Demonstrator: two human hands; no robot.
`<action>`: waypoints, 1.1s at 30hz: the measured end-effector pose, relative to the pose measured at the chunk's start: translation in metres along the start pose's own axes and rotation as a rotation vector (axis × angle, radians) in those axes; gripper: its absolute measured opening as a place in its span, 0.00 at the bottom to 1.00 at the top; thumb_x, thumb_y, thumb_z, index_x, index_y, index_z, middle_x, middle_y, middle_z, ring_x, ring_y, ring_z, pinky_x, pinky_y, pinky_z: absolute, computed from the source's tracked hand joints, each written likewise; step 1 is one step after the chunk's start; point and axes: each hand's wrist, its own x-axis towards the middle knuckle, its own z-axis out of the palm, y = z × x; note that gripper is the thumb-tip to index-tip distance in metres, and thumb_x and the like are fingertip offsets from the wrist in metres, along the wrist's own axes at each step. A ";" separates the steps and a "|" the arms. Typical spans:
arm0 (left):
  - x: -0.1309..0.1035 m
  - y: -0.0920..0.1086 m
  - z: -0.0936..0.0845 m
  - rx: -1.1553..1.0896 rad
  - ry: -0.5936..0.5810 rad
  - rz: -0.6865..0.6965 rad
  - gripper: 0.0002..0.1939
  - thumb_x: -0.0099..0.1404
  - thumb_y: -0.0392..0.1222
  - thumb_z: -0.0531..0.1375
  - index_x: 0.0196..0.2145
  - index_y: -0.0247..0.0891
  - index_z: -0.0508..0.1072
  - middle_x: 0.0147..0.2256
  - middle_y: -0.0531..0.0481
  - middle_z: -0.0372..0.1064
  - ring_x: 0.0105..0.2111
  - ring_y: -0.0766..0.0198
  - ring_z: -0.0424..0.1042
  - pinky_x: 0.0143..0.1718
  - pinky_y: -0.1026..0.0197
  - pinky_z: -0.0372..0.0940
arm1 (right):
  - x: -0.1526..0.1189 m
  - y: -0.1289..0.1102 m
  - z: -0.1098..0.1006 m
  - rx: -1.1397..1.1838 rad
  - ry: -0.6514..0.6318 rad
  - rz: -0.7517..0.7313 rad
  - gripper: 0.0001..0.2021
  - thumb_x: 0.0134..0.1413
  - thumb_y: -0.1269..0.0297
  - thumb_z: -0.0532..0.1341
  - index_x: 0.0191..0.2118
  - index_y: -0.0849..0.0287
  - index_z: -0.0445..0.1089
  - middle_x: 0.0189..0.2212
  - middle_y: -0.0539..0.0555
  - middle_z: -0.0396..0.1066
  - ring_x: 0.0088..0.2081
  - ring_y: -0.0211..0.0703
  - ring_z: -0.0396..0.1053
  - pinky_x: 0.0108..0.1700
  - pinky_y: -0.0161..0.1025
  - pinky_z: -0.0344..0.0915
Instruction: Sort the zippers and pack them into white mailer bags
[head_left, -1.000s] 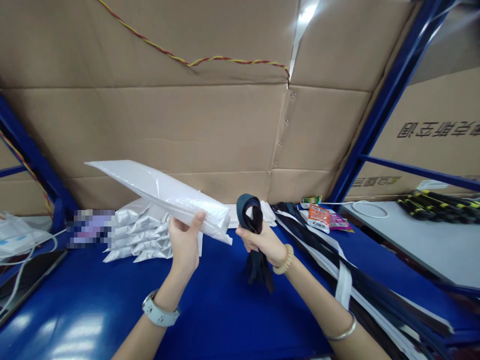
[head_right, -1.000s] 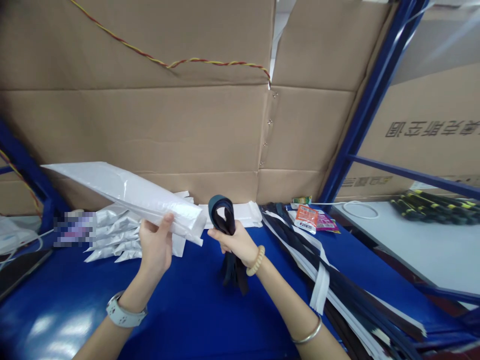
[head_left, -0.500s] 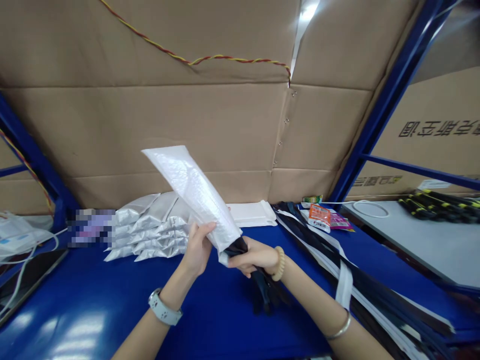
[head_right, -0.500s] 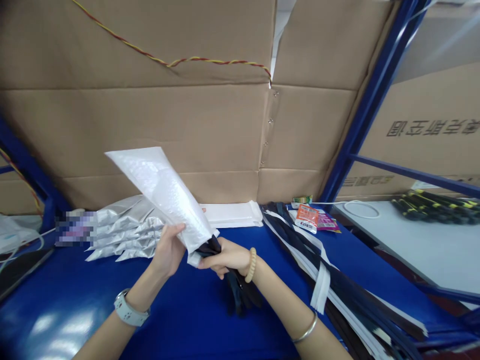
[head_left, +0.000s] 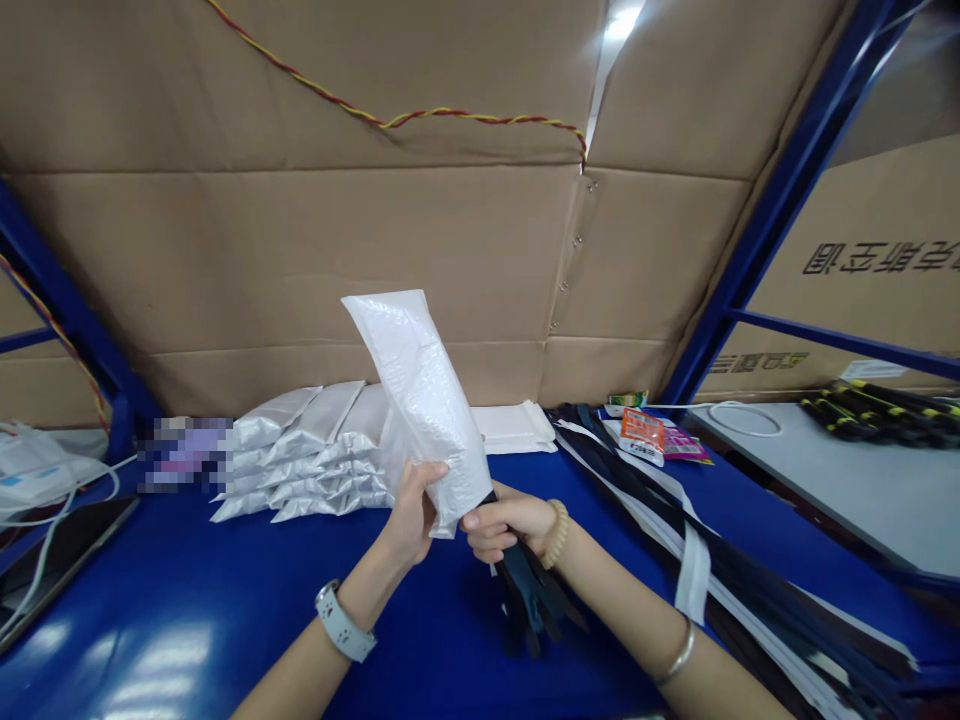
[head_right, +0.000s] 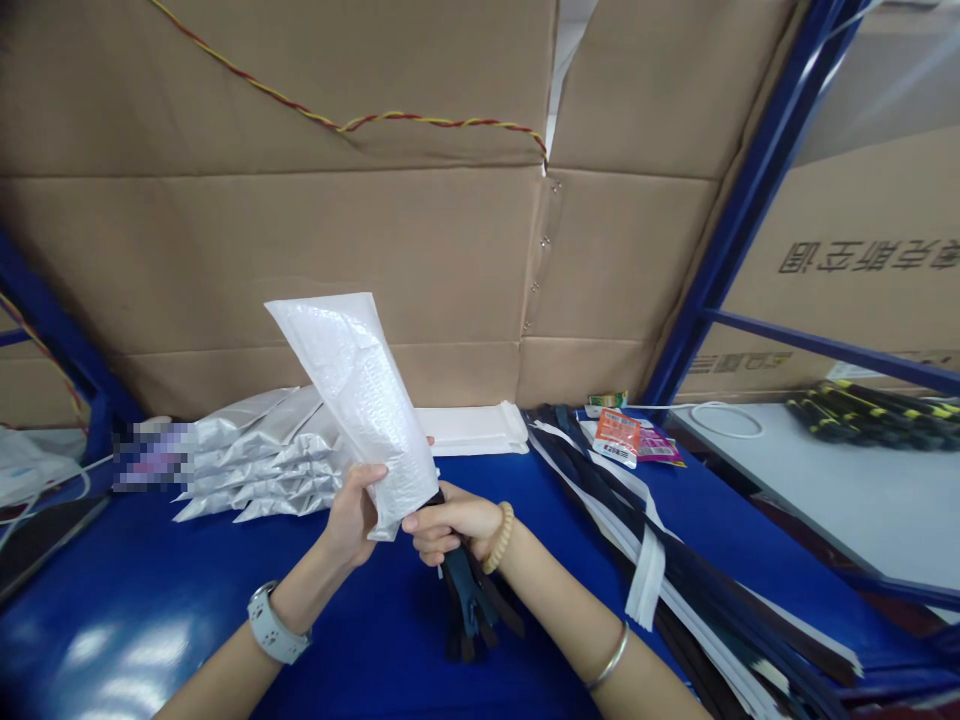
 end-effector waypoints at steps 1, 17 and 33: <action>0.000 0.000 -0.002 0.003 0.005 -0.002 0.22 0.52 0.43 0.59 0.44 0.33 0.72 0.39 0.42 0.73 0.42 0.51 0.71 0.42 0.53 0.65 | 0.000 0.000 -0.001 0.003 -0.002 -0.001 0.11 0.49 0.68 0.63 0.29 0.60 0.57 0.11 0.37 0.48 0.13 0.25 0.40 0.19 0.29 0.49; 0.002 0.013 -0.009 0.236 -0.284 -0.068 0.16 0.52 0.45 0.63 0.36 0.33 0.73 0.36 0.43 0.72 0.39 0.54 0.70 0.42 0.55 0.65 | 0.002 0.001 0.009 -0.182 0.018 0.038 0.14 0.45 0.65 0.67 0.25 0.60 0.59 0.10 0.37 0.49 0.12 0.26 0.45 0.20 0.31 0.59; 0.015 0.053 -0.020 -0.108 0.053 0.441 0.08 0.54 0.41 0.57 0.31 0.34 0.71 0.31 0.50 0.63 0.34 0.66 0.66 0.47 0.60 0.64 | 0.010 0.002 0.004 -0.522 0.314 -0.134 0.16 0.53 0.52 0.59 0.30 0.64 0.67 0.17 0.46 0.61 0.17 0.30 0.59 0.21 0.31 0.55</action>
